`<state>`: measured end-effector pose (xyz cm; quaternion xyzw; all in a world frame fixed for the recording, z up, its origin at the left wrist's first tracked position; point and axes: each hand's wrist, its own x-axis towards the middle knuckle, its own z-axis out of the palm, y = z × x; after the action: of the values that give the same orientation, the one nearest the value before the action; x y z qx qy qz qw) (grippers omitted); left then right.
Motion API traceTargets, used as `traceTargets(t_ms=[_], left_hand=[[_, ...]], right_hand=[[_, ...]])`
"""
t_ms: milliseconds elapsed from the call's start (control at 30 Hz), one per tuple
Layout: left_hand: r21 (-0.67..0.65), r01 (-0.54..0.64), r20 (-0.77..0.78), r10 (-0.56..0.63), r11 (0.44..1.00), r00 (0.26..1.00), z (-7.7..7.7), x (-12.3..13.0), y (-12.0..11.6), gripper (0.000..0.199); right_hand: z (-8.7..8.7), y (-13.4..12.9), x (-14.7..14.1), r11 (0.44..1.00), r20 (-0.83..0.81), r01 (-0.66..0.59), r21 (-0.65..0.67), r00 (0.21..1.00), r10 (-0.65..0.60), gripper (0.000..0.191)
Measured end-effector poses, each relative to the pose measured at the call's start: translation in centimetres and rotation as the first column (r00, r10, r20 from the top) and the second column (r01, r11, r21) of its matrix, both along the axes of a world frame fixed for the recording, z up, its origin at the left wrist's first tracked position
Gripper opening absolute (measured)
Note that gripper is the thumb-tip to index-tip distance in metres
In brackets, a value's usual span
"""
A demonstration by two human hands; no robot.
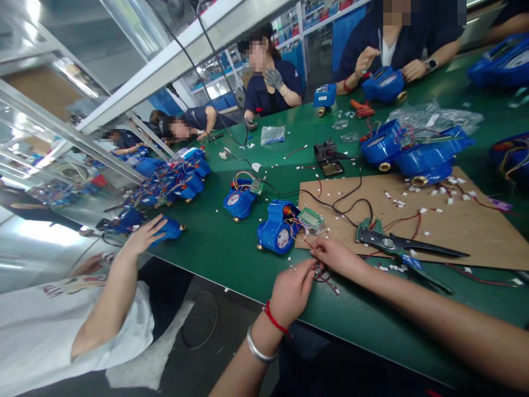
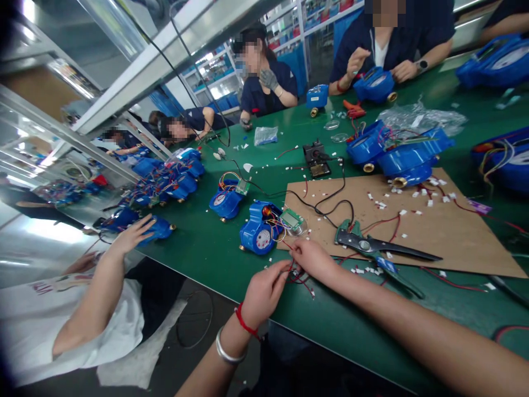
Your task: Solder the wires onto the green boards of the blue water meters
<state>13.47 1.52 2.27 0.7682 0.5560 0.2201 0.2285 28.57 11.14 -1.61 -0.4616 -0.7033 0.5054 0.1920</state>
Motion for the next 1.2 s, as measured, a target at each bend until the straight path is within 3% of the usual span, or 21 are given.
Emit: traceTargets(t_ms=[200, 300, 433, 533, 600, 667, 733, 800, 900, 967, 1067, 1200], left_hand=[[0.112, 0.106, -0.057, -0.1, 0.988, 0.993, 0.5, 0.8, 1.7, 0.036], [0.112, 0.156, -0.086, -0.147, 0.981, 0.985, 0.1, 1.6, 2.3, 0.044], [0.147, 0.25, -0.044, -0.247, 0.957, 0.968, -0.3, 2.4, 2.5, 0.051], [0.213, 0.276, 0.05, -0.292, 0.937, 0.955, -0.5, 2.6, 2.6, 0.047], [0.253, 0.245, 0.115, -0.281, 0.936, 0.953, -0.5, 2.7, 2.7, 0.045], [0.279, 0.17, 0.15, -0.217, 0.945, 0.964, -0.5, 2.8, 2.6, 0.042], [0.262, 0.1, 0.11, -0.132, 0.96, 0.985, -0.4, 2.9, 2.6, 0.039], [0.213, 0.07, -0.001, -0.071, 0.975, 0.997, -0.3, 2.9, 2.7, 0.035], [0.159, 0.062, -0.12, -0.043, 0.985, 0.992, 0.1, 3.0, 2.8, 0.03], [0.15, 0.06, -0.117, -0.043, 0.987, 0.992, 0.4, 3.1, 2.7, 0.032], [0.143, 0.005, 0.037, -0.011, 0.99, 0.999, 0.9, 3.4, 2.4, 0.035], [0.062, -0.101, 0.203, 0.087, 0.993, 0.975, 1.1, 3.7, 2.1, 0.02]], right_hand=[[1.8, -0.3, 1.3, 0.999, 0.064, -0.051, -0.002, 0.997, 0.051, 0.017], [2.3, -0.6, 2.1, 0.985, -0.043, -0.086, -0.153, 0.996, 0.08, 0.019], [2.2, -1.6, 2.7, 0.901, -0.322, -0.125, -0.415, 0.947, -0.017, 0.017], [2.3, -2.0, 3.0, 0.888, -0.363, -0.1, -0.449, 0.928, -0.079, 0.02], [2.8, -2.2, 3.3, 0.935, -0.257, -0.056, -0.351, 0.966, -0.038, 0.023], [3.8, -2.5, 3.8, 0.993, -0.09, 0.026, -0.117, 0.995, -0.036, 0.024], [5.0, -3.2, 4.3, 0.981, 0.003, 0.115, 0.155, 0.993, -0.117, 0.025], [6.2, -4.1, 4.6, 0.937, -0.018, 0.138, 0.322, 0.99, -0.14, 0.026], [7.2, -5.1, 4.7, 0.923, -0.043, 0.013, 0.385, 0.999, 0.004, 0.021], [7.3, -5.3, 4.6, 0.916, -0.036, -0.005, 0.4, 0.999, 0.021, 0.016], [6.9, -5.2, 4.4, 0.918, -0.025, 0.075, 0.389, 0.997, -0.071, 0.02], [5.7, -4.7, 5.4, 0.923, 0.022, 0.056, 0.381, 0.997, -0.07, 0.026]])
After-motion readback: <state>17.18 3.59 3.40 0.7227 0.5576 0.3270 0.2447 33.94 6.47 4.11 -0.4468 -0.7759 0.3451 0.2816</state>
